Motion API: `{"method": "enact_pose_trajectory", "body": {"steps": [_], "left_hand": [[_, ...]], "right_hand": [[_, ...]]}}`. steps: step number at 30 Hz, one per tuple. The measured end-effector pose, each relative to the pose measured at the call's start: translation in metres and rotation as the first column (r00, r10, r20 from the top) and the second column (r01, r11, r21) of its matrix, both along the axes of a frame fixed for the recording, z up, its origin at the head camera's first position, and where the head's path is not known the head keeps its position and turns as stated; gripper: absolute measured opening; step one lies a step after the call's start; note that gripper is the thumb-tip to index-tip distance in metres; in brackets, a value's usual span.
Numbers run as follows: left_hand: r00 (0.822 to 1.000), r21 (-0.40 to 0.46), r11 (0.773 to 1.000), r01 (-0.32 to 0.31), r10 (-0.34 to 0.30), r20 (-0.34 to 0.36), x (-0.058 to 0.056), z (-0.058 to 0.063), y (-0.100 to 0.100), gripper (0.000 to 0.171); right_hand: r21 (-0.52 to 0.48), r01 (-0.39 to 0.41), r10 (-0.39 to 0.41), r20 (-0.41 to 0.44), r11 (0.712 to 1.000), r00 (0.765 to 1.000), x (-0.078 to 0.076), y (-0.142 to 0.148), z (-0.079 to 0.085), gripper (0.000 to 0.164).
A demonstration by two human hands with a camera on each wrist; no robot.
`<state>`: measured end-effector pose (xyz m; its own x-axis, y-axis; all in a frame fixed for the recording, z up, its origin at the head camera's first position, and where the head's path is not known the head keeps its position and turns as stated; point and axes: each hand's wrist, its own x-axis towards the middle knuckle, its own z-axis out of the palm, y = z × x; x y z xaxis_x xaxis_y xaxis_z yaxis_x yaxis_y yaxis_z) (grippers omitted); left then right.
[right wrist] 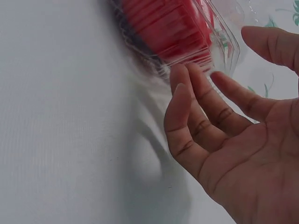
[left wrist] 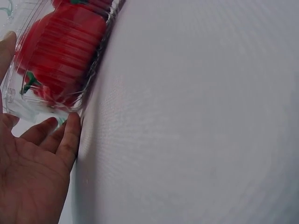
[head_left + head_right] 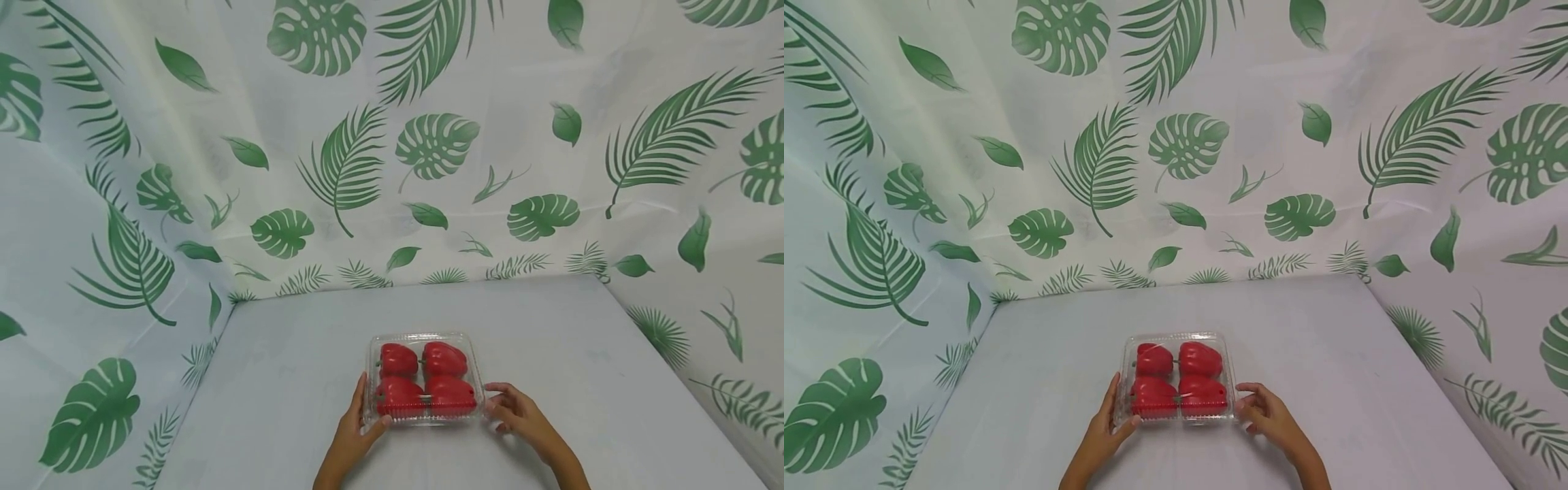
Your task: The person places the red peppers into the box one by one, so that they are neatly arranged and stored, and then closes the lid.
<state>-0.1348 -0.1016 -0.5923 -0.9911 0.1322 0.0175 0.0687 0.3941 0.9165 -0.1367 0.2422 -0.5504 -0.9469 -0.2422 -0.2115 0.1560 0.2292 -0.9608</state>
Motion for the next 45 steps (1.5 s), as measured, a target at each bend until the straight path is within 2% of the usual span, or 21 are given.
{"method": "enact_pose_trajectory", "body": {"steps": [6, 11, 19, 24, 29, 35, 41, 43, 45], "left_hand": [[1.000, -0.010, 1.000, 0.003, -0.003, -0.008, 0.001, -0.001, 0.001, 0.089], [1.000, 0.000, 1.000, 0.006, -0.006, -0.014, 0.002, 0.000, 0.001, 0.089], [1.000, -0.004, 1.000, 0.004, -0.004, -0.011, 0.000, 0.001, 0.000, 0.089], [1.000, 0.004, 1.000, 0.011, -0.011, -0.013, 0.001, 0.000, -0.001, 0.090], [1.000, -0.005, 1.000, 0.006, -0.006, -0.017, 0.000, -0.002, -0.001, 0.090], [1.000, -0.001, 1.000, 0.001, -0.001, -0.014, 0.000, -0.001, -0.002, 0.090], [1.000, 0.001, 1.000, 0.001, -0.001, 0.001, 0.001, 0.000, -0.002, 0.090], [1.000, 0.005, 1.000, 0.001, -0.001, 0.003, 0.001, 0.001, -0.002, 0.090], [1.000, 0.009, 1.000, -0.001, 0.001, 0.005, 0.001, 0.001, -0.001, 0.089]], "right_hand": [[0.004, -0.107, 0.107, 0.026, 0.994, 0.994, 0.003, 0.003, -0.005, 0.036], [-0.008, -0.155, 0.155, 0.031, 0.988, 0.987, 0.006, 0.003, -0.006, 0.037], [-0.104, -0.168, 0.172, 0.034, 0.980, 0.985, 0.004, 0.000, -0.009, 0.041], [-0.201, -0.154, 0.168, 0.050, 0.967, 0.985, 0.005, -0.002, -0.009, 0.027], [-0.229, -0.128, 0.142, 0.045, 0.965, 0.989, 0.006, -0.006, -0.007, 0.017], [-0.218, -0.152, 0.166, 0.044, 0.964, 0.985, 0.006, -0.004, -0.010, 0.019], [-0.160, -0.194, 0.205, 0.055, 0.968, 0.977, 0.004, 0.002, -0.012, 0.037], [-0.112, -0.153, 0.161, 0.064, 0.982, 0.985, 0.003, 0.003, -0.010, 0.044], [-0.049, -0.069, 0.072, 0.060, 0.996, 0.996, 0.001, 0.001, -0.007, 0.048]]}}
